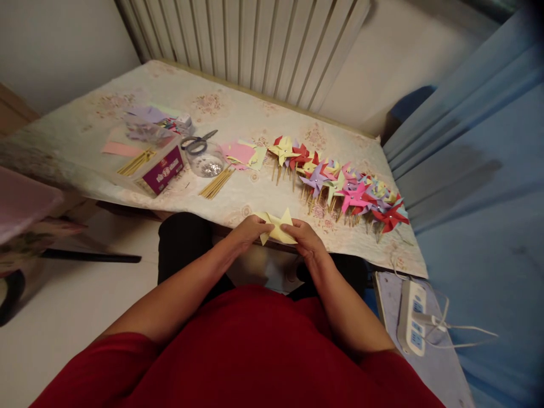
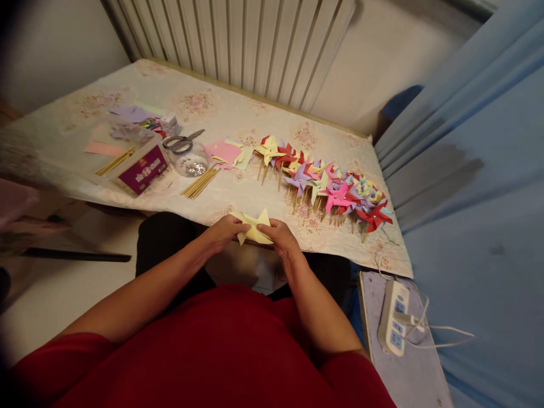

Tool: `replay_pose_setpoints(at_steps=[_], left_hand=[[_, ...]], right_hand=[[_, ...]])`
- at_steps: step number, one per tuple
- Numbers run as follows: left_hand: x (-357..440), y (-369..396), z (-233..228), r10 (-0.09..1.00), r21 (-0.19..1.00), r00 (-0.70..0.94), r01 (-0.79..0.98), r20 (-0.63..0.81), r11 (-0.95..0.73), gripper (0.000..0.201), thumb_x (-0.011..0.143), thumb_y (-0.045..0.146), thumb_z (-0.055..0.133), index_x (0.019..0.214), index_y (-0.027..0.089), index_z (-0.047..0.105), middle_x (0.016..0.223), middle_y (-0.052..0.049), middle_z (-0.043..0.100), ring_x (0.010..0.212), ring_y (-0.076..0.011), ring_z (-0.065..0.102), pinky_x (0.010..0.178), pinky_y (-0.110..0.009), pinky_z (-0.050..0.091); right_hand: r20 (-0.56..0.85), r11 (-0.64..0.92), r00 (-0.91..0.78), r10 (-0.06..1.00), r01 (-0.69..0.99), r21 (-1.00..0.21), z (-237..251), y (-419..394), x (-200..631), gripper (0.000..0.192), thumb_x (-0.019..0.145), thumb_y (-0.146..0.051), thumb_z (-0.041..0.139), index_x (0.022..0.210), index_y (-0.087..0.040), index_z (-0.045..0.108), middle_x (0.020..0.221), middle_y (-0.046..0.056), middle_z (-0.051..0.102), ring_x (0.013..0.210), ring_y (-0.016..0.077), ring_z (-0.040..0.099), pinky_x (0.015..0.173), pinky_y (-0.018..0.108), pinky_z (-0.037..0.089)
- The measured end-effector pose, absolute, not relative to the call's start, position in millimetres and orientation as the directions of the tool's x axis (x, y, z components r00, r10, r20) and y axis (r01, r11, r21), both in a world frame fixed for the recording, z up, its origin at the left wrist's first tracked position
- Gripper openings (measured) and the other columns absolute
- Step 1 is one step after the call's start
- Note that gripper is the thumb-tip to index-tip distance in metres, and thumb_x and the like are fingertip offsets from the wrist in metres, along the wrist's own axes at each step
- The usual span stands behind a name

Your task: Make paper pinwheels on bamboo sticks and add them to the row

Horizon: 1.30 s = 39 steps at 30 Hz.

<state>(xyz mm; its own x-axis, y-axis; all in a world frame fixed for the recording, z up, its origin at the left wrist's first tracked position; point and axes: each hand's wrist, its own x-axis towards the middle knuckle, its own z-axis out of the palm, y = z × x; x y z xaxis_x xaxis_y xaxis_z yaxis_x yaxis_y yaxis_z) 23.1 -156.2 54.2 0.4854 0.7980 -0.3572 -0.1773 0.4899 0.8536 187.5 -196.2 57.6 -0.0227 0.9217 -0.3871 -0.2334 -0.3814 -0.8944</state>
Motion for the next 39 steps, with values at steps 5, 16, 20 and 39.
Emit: replay_pose_setpoints(at_steps=[5, 16, 20, 39], left_hand=[[22.1, -153.6, 55.1, 0.789, 0.878, 0.475, -0.068, -0.389, 0.474, 0.008, 0.062, 0.015, 0.069, 0.068, 0.011, 0.070, 0.066, -0.007, 0.069, 0.055, -0.0151, 0.059, 0.053, -0.024, 0.041], [22.6, -151.0, 57.5, 0.767, 0.899, 0.544, -0.051, -0.341, 0.435, 0.004, 0.057, 0.012, 0.069, 0.059, 0.015, 0.070, 0.055, -0.004, 0.065, 0.047, -0.0126, 0.052, 0.044, -0.021, 0.034], [21.6, -151.4, 56.3, 0.742, 0.877, 0.544, -0.024, -0.391, 0.480, 0.005, 0.060, 0.013, 0.070, 0.065, 0.014, 0.071, 0.061, -0.006, 0.068, 0.050, -0.0130, 0.055, 0.046, -0.022, 0.036], [29.2, -178.9, 21.7, 0.745, 0.574, 0.533, -0.487, -0.402, 0.658, 0.031, 0.065, 0.028, 0.081, 0.090, 0.016, 0.068, 0.082, -0.004, 0.069, 0.072, -0.0117, 0.062, 0.069, -0.023, 0.047]], right_hand=[[-0.430, -0.417, -0.006, 0.903, -0.253, -0.873, 54.9, -194.9, 182.3, 0.033, 0.051, -0.033, 0.081, 0.075, -0.014, 0.068, 0.064, 0.002, 0.069, 0.057, 0.0168, 0.062, 0.056, 0.027, 0.047], [-0.386, -0.368, 0.053, 0.921, -0.207, -0.906, 41.5, -195.4, 182.1, 0.029, 0.052, -0.024, 0.075, 0.079, -0.015, 0.072, 0.071, 0.003, 0.073, 0.058, 0.0194, 0.064, 0.058, 0.031, 0.051], [-0.357, -0.340, 0.060, 0.932, -0.190, -0.921, 37.9, -195.4, 181.6, 0.026, 0.053, -0.024, 0.073, 0.078, -0.016, 0.072, 0.070, 0.003, 0.073, 0.057, 0.0186, 0.064, 0.058, 0.030, 0.051], [-0.246, -0.099, 0.413, 0.877, -0.346, -0.933, 25.8, -185.6, 155.7, 0.030, 0.056, -0.027, 0.069, 0.085, -0.017, 0.066, 0.081, 0.005, 0.073, 0.067, 0.0212, 0.067, 0.062, 0.032, 0.054]])
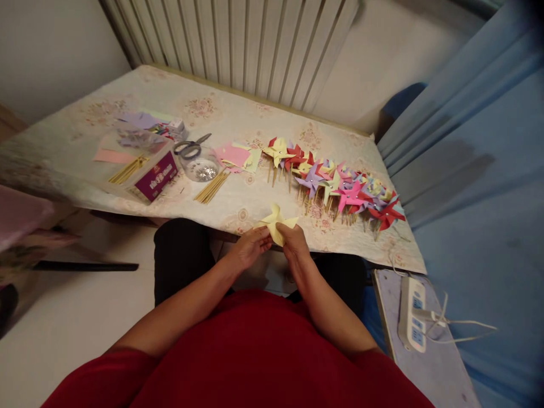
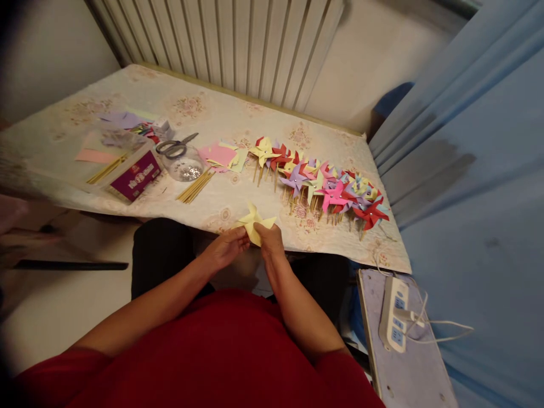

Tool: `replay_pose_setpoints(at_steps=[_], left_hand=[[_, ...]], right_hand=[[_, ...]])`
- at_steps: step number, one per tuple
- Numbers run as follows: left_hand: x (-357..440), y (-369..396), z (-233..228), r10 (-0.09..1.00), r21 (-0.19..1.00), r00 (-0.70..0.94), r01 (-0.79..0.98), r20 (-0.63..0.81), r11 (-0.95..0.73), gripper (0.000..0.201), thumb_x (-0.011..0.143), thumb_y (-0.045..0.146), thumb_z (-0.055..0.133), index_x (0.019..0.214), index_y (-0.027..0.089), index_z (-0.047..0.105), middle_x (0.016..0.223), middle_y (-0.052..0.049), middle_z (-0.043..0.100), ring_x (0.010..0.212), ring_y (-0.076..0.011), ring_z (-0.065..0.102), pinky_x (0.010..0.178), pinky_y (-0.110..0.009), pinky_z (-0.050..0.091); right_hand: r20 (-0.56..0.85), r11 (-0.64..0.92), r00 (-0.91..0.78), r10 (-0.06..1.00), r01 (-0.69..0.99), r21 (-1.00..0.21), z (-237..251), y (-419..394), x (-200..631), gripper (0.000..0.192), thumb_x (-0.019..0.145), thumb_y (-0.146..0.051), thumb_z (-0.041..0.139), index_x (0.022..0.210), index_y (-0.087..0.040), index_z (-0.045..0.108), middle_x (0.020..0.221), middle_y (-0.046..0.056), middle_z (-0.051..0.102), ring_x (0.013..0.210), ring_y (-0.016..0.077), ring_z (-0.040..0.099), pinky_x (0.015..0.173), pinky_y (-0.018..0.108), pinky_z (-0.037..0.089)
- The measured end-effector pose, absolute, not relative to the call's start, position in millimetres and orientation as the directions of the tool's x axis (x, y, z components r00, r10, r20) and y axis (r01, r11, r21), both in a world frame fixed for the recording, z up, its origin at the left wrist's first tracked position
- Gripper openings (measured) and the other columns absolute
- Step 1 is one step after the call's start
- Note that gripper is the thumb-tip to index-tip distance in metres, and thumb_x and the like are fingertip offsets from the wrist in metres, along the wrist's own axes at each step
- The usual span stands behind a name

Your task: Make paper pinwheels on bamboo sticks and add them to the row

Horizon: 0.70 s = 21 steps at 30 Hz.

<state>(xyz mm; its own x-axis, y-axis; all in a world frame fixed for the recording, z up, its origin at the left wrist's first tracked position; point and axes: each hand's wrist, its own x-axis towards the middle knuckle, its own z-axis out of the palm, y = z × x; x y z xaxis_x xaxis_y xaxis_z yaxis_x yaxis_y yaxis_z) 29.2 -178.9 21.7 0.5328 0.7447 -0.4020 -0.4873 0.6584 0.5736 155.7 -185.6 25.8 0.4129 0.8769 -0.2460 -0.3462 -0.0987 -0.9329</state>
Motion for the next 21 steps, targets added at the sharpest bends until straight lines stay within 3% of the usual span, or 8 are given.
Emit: replay_pose_setpoints(at_steps=[9, 21], left_hand=[[52.4, -177.3, 30.7, 0.856, 0.650, 0.380, -0.560, -0.350, 0.515, 0.017, 0.069, 0.026, 0.069, 0.082, 0.016, 0.069, 0.079, -0.004, 0.070, 0.073, -0.0151, 0.063, 0.068, -0.025, 0.047], [61.6, -176.2, 40.2, 0.887, 0.678, 0.304, -0.572, -0.347, 0.461, 0.008, 0.067, 0.022, 0.065, 0.074, 0.016, 0.066, 0.073, -0.002, 0.070, 0.077, -0.0177, 0.065, 0.067, -0.026, 0.046]], right_hand=[[-0.210, -0.047, 0.434, 0.876, -0.356, -0.933, 24.1, -185.9, 144.0, 0.035, 0.061, -0.027, 0.068, 0.094, -0.017, 0.065, 0.087, 0.005, 0.073, 0.077, 0.0218, 0.069, 0.070, 0.033, 0.056], [-0.208, -0.026, 0.463, 0.862, -0.369, -0.929, 24.5, -187.6, 139.2, 0.035, 0.062, -0.026, 0.069, 0.096, -0.017, 0.065, 0.082, 0.004, 0.072, 0.076, 0.0227, 0.068, 0.067, 0.032, 0.055]])
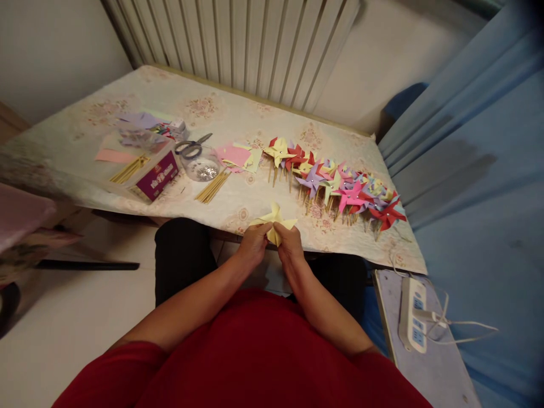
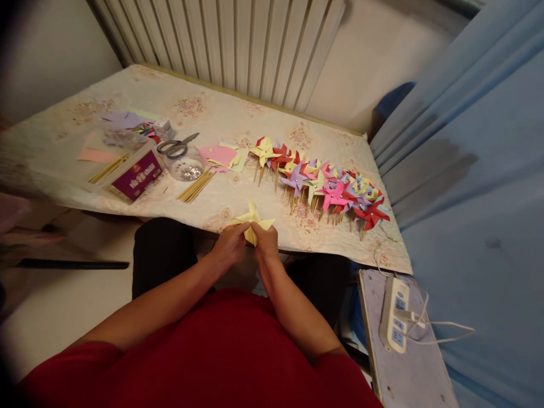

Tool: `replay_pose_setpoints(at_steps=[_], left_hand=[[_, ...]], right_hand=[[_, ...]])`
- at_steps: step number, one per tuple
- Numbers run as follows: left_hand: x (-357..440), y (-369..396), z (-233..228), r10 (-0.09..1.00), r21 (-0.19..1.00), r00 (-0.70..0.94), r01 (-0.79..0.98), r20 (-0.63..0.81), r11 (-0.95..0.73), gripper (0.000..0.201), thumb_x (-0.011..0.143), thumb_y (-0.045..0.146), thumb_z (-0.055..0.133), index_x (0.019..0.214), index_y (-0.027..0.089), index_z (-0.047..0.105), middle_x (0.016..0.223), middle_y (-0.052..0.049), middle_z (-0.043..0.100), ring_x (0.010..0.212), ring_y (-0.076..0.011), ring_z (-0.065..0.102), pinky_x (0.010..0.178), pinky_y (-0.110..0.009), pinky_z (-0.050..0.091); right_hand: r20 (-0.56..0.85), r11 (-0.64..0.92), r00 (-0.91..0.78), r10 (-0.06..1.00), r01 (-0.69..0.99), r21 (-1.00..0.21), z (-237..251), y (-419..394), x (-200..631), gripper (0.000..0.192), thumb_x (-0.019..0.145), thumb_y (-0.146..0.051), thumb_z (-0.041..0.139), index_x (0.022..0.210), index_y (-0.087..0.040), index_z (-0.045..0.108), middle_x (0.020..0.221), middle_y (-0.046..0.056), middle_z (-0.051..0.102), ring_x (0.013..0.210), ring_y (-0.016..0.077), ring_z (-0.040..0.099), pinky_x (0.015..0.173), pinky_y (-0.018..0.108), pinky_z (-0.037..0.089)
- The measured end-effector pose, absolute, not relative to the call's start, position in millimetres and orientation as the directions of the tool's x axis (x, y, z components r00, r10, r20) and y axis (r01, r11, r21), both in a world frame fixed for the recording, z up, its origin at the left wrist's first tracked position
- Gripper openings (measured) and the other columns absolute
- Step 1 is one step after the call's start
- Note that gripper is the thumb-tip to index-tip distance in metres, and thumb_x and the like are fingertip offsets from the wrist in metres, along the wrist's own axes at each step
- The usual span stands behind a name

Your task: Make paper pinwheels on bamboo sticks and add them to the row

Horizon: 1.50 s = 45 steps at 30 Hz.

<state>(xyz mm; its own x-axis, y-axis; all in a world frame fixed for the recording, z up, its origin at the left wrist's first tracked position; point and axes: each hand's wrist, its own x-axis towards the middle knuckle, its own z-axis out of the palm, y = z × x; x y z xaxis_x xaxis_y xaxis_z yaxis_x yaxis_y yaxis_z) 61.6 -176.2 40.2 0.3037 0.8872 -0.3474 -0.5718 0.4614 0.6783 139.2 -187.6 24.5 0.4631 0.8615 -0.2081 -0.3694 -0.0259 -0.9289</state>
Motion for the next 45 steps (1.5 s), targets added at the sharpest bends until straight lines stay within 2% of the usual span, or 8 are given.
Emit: replay_pose_setpoints(at_steps=[7, 11, 17, 20, 23, 32, 38, 45], left_hand=[[60.3, -174.2, 39.7, 0.895, 0.692, 0.285, -0.568, -0.344, 0.446, 0.009, 0.064, 0.023, 0.069, 0.069, 0.016, 0.067, 0.065, -0.001, 0.068, 0.070, -0.0177, 0.064, 0.059, -0.025, 0.044], [54.0, -171.0, 44.4, 0.896, 0.680, 0.288, -0.583, -0.338, 0.444, 0.014, 0.061, 0.025, 0.072, 0.069, 0.015, 0.066, 0.065, -0.003, 0.068, 0.070, -0.0193, 0.065, 0.060, -0.027, 0.046], [44.9, -165.4, 47.1, 0.890, 0.663, 0.278, -0.593, -0.363, 0.456, 0.011, 0.063, 0.021, 0.069, 0.072, 0.016, 0.067, 0.067, -0.002, 0.069, 0.070, -0.0192, 0.064, 0.061, -0.028, 0.047], [42.9, -165.3, 48.6, 0.895, 0.657, 0.271, -0.609, -0.354, 0.444, 0.009, 0.065, 0.019, 0.066, 0.074, 0.015, 0.068, 0.068, -0.002, 0.069, 0.065, -0.0159, 0.062, 0.061, -0.026, 0.047], [41.7, -167.1, 49.5, 0.897, 0.660, 0.287, -0.607, -0.337, 0.442, 0.006, 0.066, 0.019, 0.066, 0.072, 0.015, 0.067, 0.066, -0.001, 0.067, 0.061, -0.0138, 0.060, 0.060, -0.025, 0.045], [38.2, -168.3, 45.5, 0.897, 0.683, 0.313, -0.582, -0.314, 0.442, 0.014, 0.064, 0.024, 0.070, 0.073, 0.014, 0.067, 0.062, -0.001, 0.065, 0.060, -0.0150, 0.059, 0.058, -0.026, 0.045], [39.2, -169.4, 45.3, 0.892, 0.680, 0.337, -0.579, -0.302, 0.449, 0.011, 0.064, 0.023, 0.069, 0.067, 0.014, 0.064, 0.059, 0.000, 0.063, 0.055, -0.0128, 0.056, 0.055, -0.025, 0.043], [40.1, -171.5, 45.7, 0.904, 0.731, 0.305, -0.536, -0.299, 0.422, 0.012, 0.064, 0.024, 0.071, 0.063, 0.014, 0.063, 0.058, 0.001, 0.062, 0.053, -0.0104, 0.053, 0.055, -0.024, 0.040]], right_hand=[[-0.231, -0.018, 0.433, 0.871, -0.442, -0.897, 22.0, -188.0, 140.9, 0.028, 0.062, -0.024, 0.071, 0.089, -0.018, 0.065, 0.078, 0.001, 0.069, 0.066, 0.0173, 0.063, 0.063, 0.029, 0.052], [-0.206, -0.041, 0.415, 0.886, -0.373, -0.927, 23.0, -192.8, 150.3, 0.022, 0.070, -0.033, 0.069, 0.084, -0.017, 0.064, 0.072, -0.001, 0.063, 0.060, 0.0131, 0.057, 0.058, 0.026, 0.048], [0.139, 0.035, 0.600, 0.788, 0.182, -0.983, 22.8, -217.7, 166.4, 0.026, 0.078, -0.030, 0.060, 0.100, -0.017, 0.062, 0.071, -0.002, 0.057, 0.063, 0.0128, 0.052, 0.062, 0.026, 0.045], [0.407, 0.168, 0.419, 0.811, 0.501, -0.849, 21.6, -231.2, 166.8, 0.027, 0.085, -0.026, 0.053, 0.109, -0.019, 0.064, 0.080, 0.002, 0.060, 0.071, 0.0150, 0.055, 0.070, 0.029, 0.047], [0.505, 0.296, 0.201, 0.839, 0.611, -0.735, 21.6, -236.1, 164.0, 0.027, 0.088, -0.022, 0.050, 0.110, -0.022, 0.066, 0.086, 0.004, 0.064, 0.079, 0.0172, 0.059, 0.074, 0.032, 0.049], [0.354, 0.234, 0.196, 0.914, 0.459, -0.857, 22.1, -230.6, 160.8, 0.024, 0.091, -0.025, 0.050, 0.106, -0.023, 0.068, 0.090, 0.003, 0.065, 0.058, 0.0120, 0.060, 0.061, 0.028, 0.051], [0.293, 0.189, 0.212, 0.932, 0.406, -0.894, 24.7, -229.9, 157.7, 0.019, 0.088, -0.031, 0.054, 0.098, -0.023, 0.069, 0.085, 0.002, 0.064, 0.059, 0.0131, 0.061, 0.061, 0.028, 0.051], [0.094, 0.027, 0.318, 0.943, 0.208, -0.978, 36.6, -224.4, 146.9, 0.018, 0.085, -0.038, 0.056, 0.081, -0.022, 0.064, 0.061, -0.003, 0.060, 0.051, 0.0139, 0.056, 0.054, 0.026, 0.046]])
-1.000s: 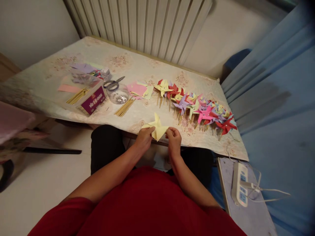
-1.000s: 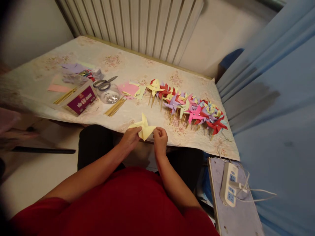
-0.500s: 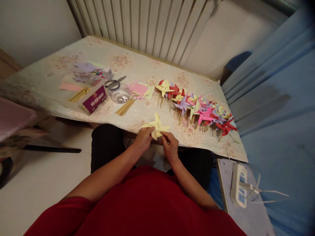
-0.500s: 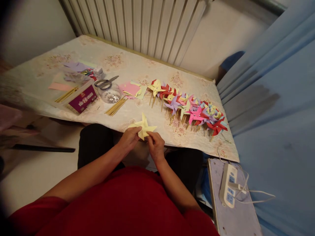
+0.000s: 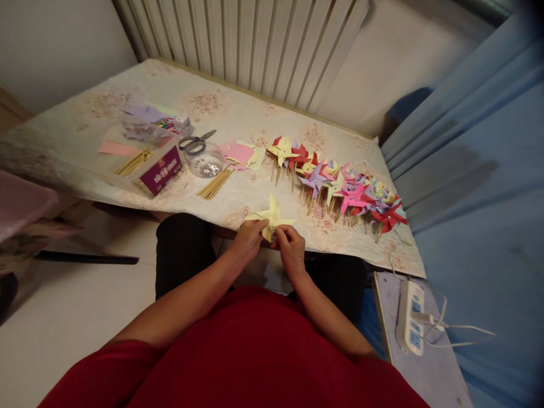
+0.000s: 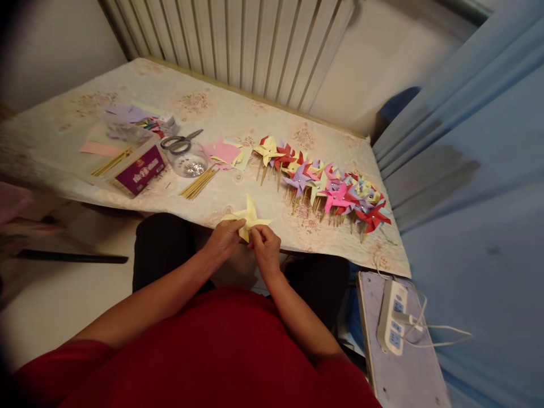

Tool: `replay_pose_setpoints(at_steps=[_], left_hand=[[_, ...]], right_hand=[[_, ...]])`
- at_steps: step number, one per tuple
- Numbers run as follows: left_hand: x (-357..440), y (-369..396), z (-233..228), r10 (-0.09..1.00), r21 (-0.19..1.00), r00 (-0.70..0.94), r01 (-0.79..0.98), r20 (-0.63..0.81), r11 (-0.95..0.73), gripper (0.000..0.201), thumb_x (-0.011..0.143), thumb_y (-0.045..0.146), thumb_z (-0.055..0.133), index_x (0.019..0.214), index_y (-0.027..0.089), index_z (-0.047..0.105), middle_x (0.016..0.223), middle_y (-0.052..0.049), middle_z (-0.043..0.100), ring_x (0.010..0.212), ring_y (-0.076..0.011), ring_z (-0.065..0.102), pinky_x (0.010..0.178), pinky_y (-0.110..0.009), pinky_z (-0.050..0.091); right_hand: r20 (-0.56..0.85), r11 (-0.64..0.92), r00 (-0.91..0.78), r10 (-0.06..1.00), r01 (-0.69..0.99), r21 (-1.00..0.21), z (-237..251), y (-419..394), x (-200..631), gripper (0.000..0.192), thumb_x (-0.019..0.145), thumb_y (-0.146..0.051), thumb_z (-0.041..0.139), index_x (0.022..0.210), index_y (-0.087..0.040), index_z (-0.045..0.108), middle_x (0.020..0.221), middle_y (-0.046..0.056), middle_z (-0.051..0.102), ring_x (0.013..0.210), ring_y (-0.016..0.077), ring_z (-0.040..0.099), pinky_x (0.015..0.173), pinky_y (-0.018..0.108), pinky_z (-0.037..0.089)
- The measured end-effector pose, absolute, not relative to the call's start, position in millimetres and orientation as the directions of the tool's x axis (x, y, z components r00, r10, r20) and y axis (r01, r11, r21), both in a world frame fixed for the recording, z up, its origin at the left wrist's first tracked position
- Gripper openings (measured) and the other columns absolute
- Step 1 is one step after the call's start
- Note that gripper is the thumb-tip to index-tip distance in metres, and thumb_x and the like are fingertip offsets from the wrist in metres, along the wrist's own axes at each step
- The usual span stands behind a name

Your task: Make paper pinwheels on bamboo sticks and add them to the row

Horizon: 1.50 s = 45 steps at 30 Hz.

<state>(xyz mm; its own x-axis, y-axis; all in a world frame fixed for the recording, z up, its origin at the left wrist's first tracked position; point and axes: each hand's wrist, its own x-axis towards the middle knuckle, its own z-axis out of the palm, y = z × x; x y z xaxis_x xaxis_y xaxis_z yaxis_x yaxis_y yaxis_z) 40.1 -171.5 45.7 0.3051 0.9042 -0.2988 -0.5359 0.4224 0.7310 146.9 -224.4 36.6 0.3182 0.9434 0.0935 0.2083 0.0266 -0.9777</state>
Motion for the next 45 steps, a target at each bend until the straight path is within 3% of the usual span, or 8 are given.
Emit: replay_pose_setpoints(at_steps=[6, 10, 31, 45], left_hand=[[41.2, -171.6, 41.0, 0.902, 0.765, 0.304, -0.486, -0.305, 0.423, 0.014, 0.066, 0.026, 0.069, 0.064, 0.013, 0.064, 0.057, 0.000, 0.061, 0.051, -0.0101, 0.051, 0.051, -0.023, 0.038], [42.1, -171.8, 37.6, 0.907, 0.776, 0.294, -0.476, -0.302, 0.413, 0.015, 0.066, 0.026, 0.068, 0.062, 0.013, 0.062, 0.054, 0.002, 0.056, 0.048, -0.0088, 0.047, 0.049, -0.023, 0.036], [43.1, -170.5, 25.1, 0.936, 0.838, 0.249, -0.430, -0.248, 0.337, 0.015, 0.069, 0.026, 0.067, 0.063, 0.014, 0.061, 0.059, 0.001, 0.059, 0.054, -0.0095, 0.050, 0.056, -0.023, 0.039], [44.1, -172.3, 30.4, 0.929, 0.839, 0.232, -0.406, -0.289, 0.363, 0.016, 0.066, 0.027, 0.066, 0.058, 0.015, 0.060, 0.055, 0.001, 0.057, 0.050, -0.0099, 0.048, 0.052, -0.024, 0.037]], right_hand=[[-0.082, -0.115, 0.415, 0.906, 0.054, -0.992, 47.4, -217.6, 137.7, 0.018, 0.077, -0.038, 0.060, 0.072, -0.021, 0.058, 0.052, -0.005, 0.057, 0.043, 0.0129, 0.051, 0.044, 0.024, 0.040], [-0.129, -0.147, 0.462, 0.878, 0.003, -0.989, 45.9, -212.5, 135.1, 0.019, 0.075, -0.039, 0.060, 0.071, -0.021, 0.056, 0.051, -0.005, 0.056, 0.040, 0.0125, 0.050, 0.042, 0.024, 0.039], [-0.116, -0.173, 0.539, 0.834, 0.056, -0.983, 41.3, -207.1, 132.9, 0.016, 0.074, -0.033, 0.057, 0.065, -0.021, 0.054, 0.049, -0.005, 0.055, 0.040, 0.0114, 0.046, 0.042, 0.024, 0.035], [-0.066, -0.158, 0.542, 0.838, 0.125, -0.980, 38.0, -207.7, 133.1, 0.017, 0.074, -0.033, 0.057, 0.063, -0.021, 0.053, 0.051, -0.005, 0.054, 0.044, 0.0117, 0.047, 0.045, 0.024, 0.037]])
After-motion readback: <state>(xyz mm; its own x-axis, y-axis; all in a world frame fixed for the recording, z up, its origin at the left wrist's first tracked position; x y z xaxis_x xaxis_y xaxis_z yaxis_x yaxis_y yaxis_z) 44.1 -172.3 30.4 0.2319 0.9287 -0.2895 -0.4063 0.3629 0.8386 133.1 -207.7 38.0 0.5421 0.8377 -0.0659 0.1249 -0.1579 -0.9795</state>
